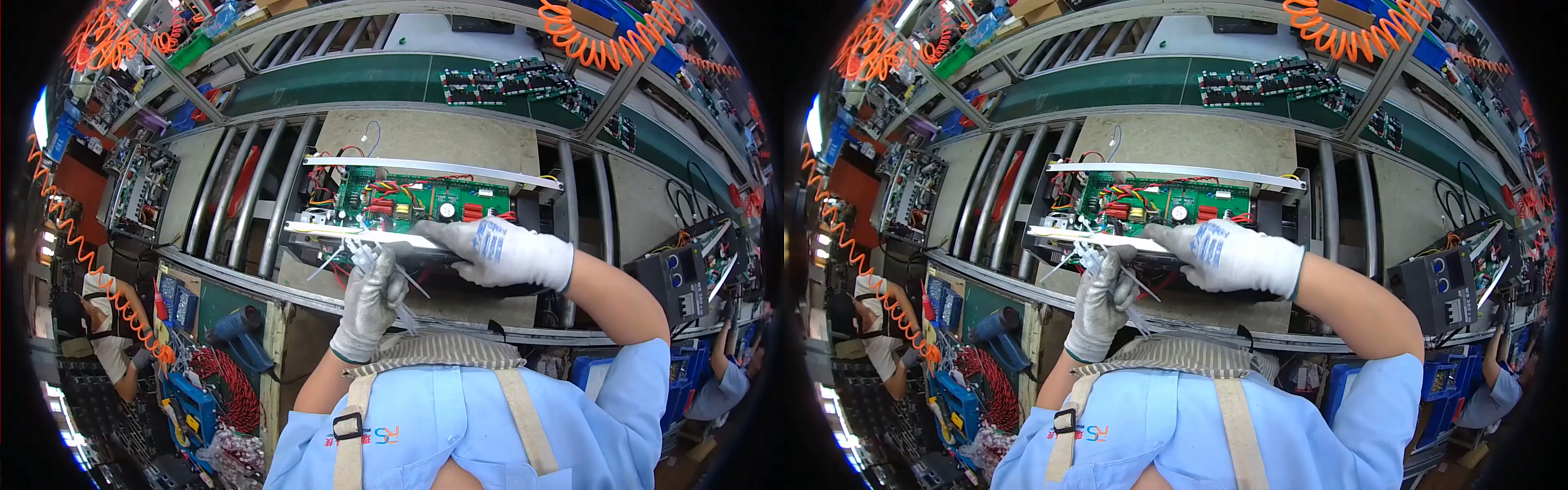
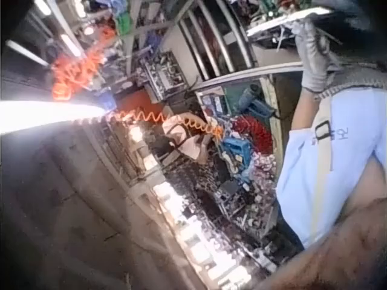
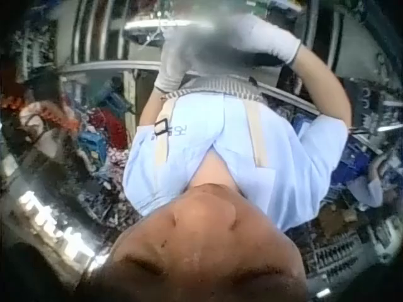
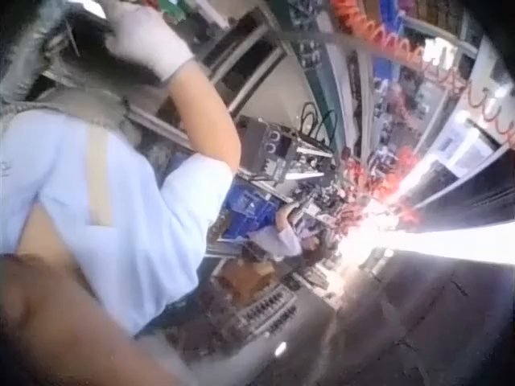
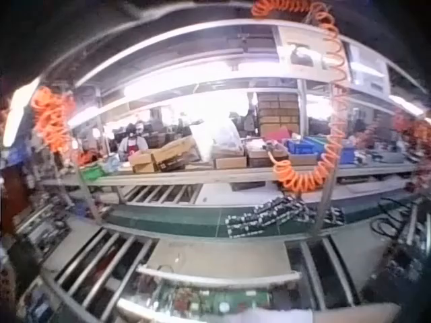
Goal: The person assembles and wires internal components within an industrial electronics chassis by hand, installing printed circuit boards, internal wiring, and plastic components.
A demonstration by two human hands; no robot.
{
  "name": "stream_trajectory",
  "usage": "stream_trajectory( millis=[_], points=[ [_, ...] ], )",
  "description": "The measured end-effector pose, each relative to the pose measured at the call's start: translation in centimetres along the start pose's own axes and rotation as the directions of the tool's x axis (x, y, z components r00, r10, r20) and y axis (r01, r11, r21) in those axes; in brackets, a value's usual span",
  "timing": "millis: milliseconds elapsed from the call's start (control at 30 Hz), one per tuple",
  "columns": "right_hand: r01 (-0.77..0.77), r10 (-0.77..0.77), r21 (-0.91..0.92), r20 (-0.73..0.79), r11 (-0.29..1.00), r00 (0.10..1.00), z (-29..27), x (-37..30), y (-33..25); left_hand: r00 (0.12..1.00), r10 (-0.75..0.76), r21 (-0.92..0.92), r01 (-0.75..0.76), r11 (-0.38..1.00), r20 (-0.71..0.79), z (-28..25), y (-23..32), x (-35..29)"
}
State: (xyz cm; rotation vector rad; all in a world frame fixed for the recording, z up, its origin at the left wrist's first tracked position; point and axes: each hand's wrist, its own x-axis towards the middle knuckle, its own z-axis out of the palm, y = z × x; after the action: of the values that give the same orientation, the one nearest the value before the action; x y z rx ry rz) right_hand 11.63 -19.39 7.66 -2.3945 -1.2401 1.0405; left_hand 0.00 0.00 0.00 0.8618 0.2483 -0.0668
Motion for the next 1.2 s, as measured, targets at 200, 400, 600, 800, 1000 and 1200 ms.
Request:
stream_trajectory(
  millis=[200,400,600,800,1000,1200],
  points=[
    [0.197,-0.168,0.426,-0.105,0.883,0.98,0.3,3.8,0.7,0.999,0.032,0.071,-0.03,0.997,-0.02,-0.7,0.6,0.2],
    [0.275,-0.227,0.515,-0.155,0.812,0.961,2.1,5.7,-0.2,0.996,0.041,0.544,0.007,0.839,-0.075,-2.1,5.2,-3.2],
    [0.069,-0.168,0.758,0.054,0.648,0.984,1.3,3.0,1.6,0.963,-0.269,0.521,0.244,0.818,-0.03,0.3,1.7,-4.9],
    [0.179,-0.126,0.688,-0.128,0.704,0.984,0.5,2.5,0.9,0.999,-0.024,0.44,0.032,0.897,-0.024,0.2,-0.3,0.1],
    [0.063,-0.112,0.672,0.03,0.738,0.993,-0.5,2.3,1.1,0.997,0.067,0.379,-0.072,0.923,0.025,-0.6,-2.1,1.4],
    [0.326,-0.218,0.409,-0.288,0.852,0.933,1.1,2.9,2.4,0.937,0.348,0.644,-0.241,0.726,-0.041,0.8,-0.7,-1.3]
  ],
)
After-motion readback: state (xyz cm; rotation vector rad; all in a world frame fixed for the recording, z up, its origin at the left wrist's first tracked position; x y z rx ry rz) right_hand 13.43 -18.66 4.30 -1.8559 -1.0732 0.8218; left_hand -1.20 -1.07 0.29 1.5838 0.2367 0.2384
